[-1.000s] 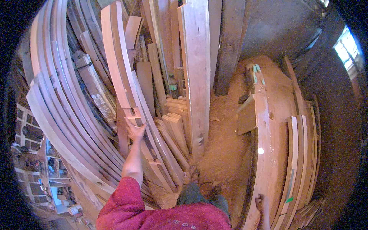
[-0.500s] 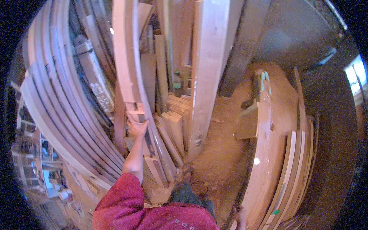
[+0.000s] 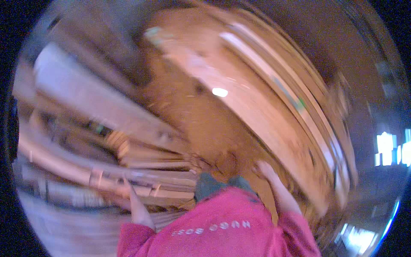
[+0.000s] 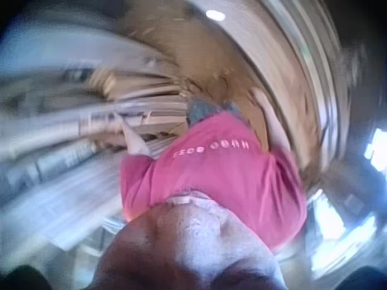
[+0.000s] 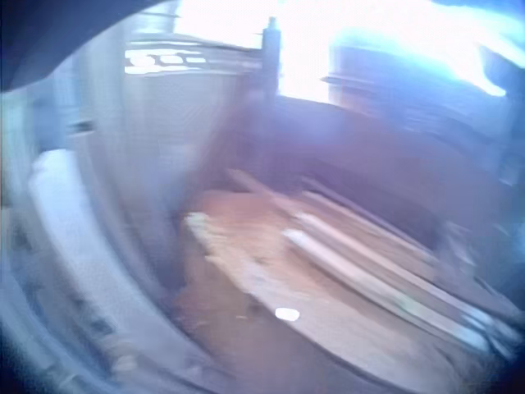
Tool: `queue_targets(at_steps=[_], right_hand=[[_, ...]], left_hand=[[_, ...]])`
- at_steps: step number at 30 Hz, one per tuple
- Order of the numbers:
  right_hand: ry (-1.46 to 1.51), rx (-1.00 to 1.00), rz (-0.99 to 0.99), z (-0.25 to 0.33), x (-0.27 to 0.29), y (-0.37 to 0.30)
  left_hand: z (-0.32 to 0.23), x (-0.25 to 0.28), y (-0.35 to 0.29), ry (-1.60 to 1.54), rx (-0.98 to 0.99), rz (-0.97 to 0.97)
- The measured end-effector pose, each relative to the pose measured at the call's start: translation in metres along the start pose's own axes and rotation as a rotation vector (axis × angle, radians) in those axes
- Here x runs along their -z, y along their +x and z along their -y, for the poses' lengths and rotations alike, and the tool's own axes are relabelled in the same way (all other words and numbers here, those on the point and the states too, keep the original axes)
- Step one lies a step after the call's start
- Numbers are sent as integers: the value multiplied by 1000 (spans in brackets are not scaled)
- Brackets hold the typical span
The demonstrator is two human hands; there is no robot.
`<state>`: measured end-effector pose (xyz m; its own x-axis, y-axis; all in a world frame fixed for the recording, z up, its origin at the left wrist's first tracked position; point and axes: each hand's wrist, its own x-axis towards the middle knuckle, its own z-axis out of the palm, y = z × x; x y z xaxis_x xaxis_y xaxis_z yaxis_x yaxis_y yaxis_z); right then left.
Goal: The person uses a chisel and mallet to carve a notch into a wooden plank, then measures and marks another plank with a try square and pencil. The person continues to chisel the marked plank.
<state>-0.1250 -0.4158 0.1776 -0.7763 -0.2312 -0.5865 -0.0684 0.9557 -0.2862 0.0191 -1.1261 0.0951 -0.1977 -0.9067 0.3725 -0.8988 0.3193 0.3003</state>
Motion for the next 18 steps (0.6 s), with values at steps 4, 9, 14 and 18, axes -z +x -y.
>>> queue_targets(at_steps=[4,9,14,18], right_hand=[[199,-24,-49,16,12,-35],[401,-214,-289,-63,-13,-133],[622,-647,-390,-194,-142,-273],[768,-1097,-656,-268,-297,-386]], left_hand=[[24,-32,-132,48,-118,337],[-60,-45,-297,-109,-459,998],[-177,39,-428,-458,-805,1316],[-213,71,-496,-409,-940,1491]])
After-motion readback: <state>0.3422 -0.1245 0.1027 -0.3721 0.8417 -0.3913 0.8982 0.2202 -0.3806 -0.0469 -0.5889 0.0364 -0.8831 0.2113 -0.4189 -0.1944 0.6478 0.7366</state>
